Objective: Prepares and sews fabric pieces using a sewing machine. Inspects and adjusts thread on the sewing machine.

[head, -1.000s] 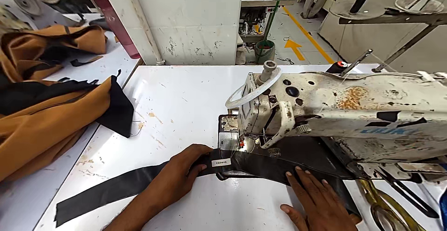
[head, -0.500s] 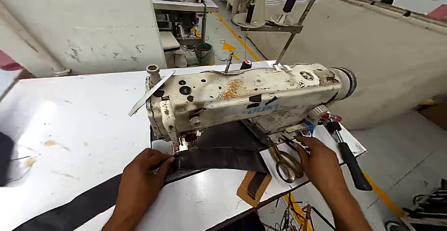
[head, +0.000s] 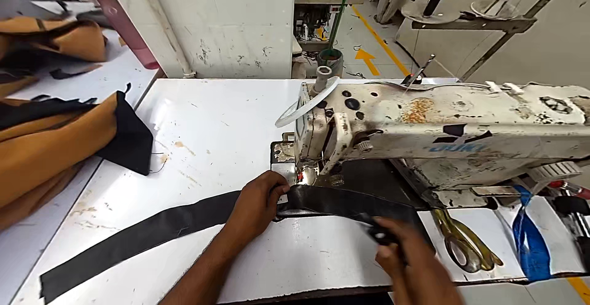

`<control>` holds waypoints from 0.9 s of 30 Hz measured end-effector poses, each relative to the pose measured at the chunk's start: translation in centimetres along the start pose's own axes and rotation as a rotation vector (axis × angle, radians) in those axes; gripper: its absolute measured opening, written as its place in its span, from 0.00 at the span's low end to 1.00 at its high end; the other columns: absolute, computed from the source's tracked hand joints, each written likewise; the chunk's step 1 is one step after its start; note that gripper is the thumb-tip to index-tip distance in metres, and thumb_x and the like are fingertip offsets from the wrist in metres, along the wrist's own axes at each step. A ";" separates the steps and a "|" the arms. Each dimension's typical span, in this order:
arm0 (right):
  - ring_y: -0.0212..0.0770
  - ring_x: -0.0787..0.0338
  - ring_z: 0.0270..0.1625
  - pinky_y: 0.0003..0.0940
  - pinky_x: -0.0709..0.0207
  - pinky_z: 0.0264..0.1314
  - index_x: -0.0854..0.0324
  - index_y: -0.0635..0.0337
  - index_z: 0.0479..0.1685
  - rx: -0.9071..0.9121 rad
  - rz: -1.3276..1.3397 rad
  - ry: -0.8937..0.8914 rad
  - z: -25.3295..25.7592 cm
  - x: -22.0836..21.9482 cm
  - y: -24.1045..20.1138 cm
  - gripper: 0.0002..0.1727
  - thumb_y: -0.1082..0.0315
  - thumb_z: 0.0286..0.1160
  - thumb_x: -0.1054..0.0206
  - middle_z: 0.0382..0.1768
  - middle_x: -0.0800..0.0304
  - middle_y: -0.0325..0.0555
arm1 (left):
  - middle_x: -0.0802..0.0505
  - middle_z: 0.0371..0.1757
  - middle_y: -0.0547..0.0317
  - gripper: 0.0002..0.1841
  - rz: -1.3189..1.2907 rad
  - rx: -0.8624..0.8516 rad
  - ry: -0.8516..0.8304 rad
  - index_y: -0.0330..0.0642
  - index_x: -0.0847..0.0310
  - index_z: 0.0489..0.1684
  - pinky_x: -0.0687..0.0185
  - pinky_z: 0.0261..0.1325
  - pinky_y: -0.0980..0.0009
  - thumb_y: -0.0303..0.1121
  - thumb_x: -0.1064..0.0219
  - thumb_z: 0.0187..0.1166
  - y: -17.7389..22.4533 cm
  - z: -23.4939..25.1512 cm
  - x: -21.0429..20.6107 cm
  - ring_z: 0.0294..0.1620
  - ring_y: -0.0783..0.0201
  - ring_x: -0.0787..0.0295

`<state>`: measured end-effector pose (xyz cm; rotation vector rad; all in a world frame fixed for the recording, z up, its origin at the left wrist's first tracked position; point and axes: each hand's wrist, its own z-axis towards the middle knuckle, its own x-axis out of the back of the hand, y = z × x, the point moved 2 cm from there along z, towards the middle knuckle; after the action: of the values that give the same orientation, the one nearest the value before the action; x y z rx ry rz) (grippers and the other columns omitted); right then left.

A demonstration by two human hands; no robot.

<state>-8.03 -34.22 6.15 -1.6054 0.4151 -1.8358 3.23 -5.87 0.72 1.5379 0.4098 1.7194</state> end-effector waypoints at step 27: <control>0.34 0.13 0.31 0.32 0.16 0.32 0.11 0.51 0.48 0.088 -0.198 0.128 7.3 -11.2 -0.9 0.21 0.45 0.84 0.41 0.39 0.12 0.38 | 0.14 0.37 0.63 0.08 0.011 -0.012 -0.014 0.45 0.16 0.42 0.15 0.45 0.67 0.36 0.38 0.88 0.8 0.3 -0.1 0.38 0.67 0.15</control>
<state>-0.90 -24.98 -0.29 -1.5198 0.2337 -2.0837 3.23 -6.54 1.23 1.5458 0.3831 1.7155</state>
